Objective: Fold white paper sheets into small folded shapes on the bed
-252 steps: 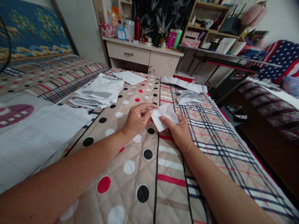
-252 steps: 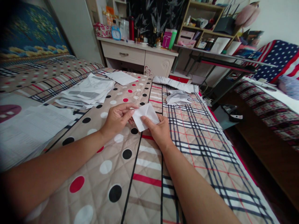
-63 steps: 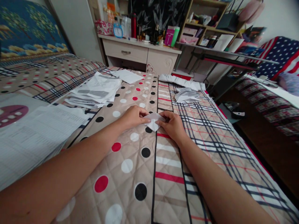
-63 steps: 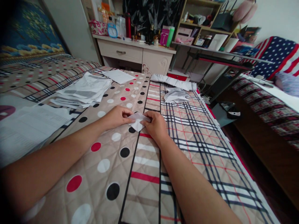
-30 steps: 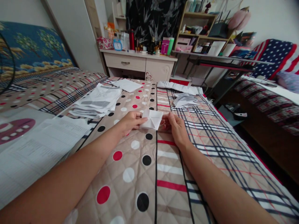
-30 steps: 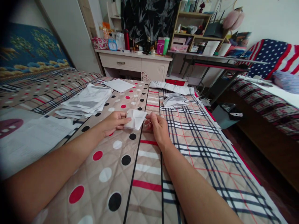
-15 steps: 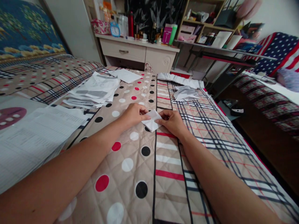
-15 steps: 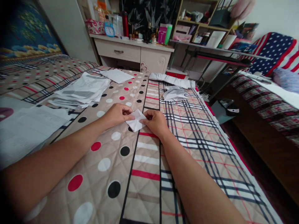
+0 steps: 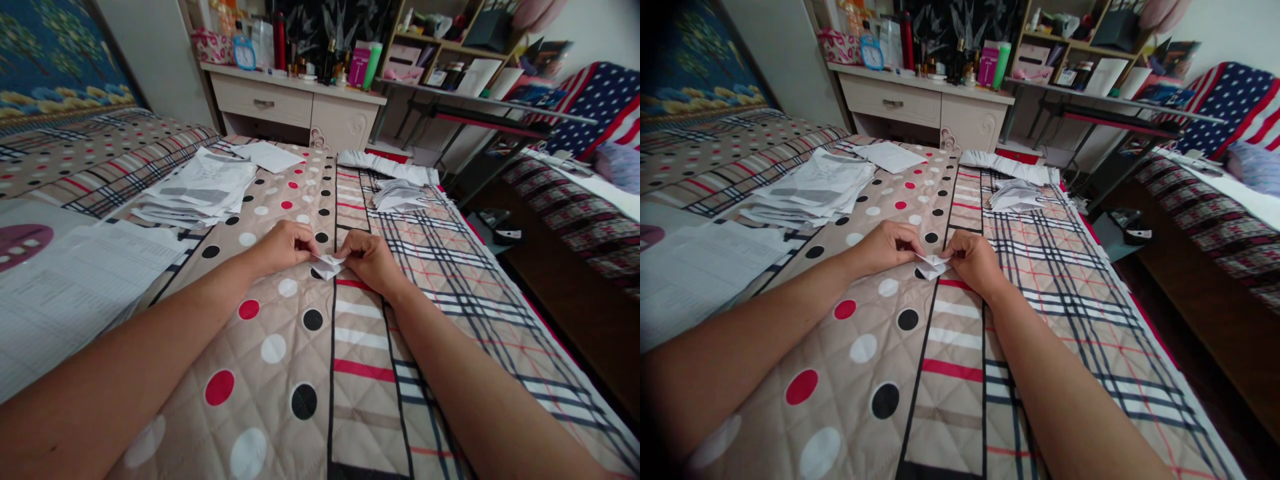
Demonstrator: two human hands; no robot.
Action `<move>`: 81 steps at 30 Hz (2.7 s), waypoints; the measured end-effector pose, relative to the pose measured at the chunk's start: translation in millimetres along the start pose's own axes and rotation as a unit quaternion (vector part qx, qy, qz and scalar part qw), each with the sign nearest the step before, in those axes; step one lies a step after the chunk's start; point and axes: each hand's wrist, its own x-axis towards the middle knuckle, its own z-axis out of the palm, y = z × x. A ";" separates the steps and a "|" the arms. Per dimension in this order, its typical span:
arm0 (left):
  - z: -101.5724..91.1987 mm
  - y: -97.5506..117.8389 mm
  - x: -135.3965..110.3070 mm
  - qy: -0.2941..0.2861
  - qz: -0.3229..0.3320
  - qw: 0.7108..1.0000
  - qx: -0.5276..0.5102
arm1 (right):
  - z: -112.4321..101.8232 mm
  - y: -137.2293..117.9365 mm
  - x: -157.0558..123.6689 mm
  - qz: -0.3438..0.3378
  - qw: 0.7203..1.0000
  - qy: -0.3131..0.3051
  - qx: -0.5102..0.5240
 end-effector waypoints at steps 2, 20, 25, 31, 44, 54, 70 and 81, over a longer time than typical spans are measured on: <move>-2.0 0.2 -0.1 -0.010 0.026 0.999 0.016 | -0.5 -1.3 -2.3 -0.022 0.999 -0.003 -0.029; -10.9 -2.0 -3.2 -0.085 0.072 0.992 0.065 | -2.4 -18.9 -10.8 -0.098 0.960 -0.065 -0.255; -11.3 -3.9 -4.0 -0.091 0.090 0.989 0.074 | -3.4 -23.9 -10.7 -0.094 0.950 -0.076 -0.287; -14.1 -4.4 -4.4 -0.072 0.041 0.996 0.015 | -3.1 -26.1 -11.6 -0.082 0.950 -0.073 -0.294; -23.4 -20.8 -3.8 -0.026 0.015 1.000 0.001 | -1.3 -4.8 -9.9 -0.004 0.988 -0.008 -0.156; -32.6 -18.7 -4.1 -0.065 -0.017 0.997 0.042 | -0.4 -6.3 -9.4 0.005 0.989 -0.006 -0.149; -17.7 4.5 -3.3 -0.005 -0.095 0.984 0.150 | -0.1 -9.3 -9.5 -0.002 0.984 -0.018 -0.176; -9.6 10.3 -1.4 0.016 -0.162 0.966 0.200 | -0.2 -20.1 -11.2 -0.034 0.966 -0.039 -0.252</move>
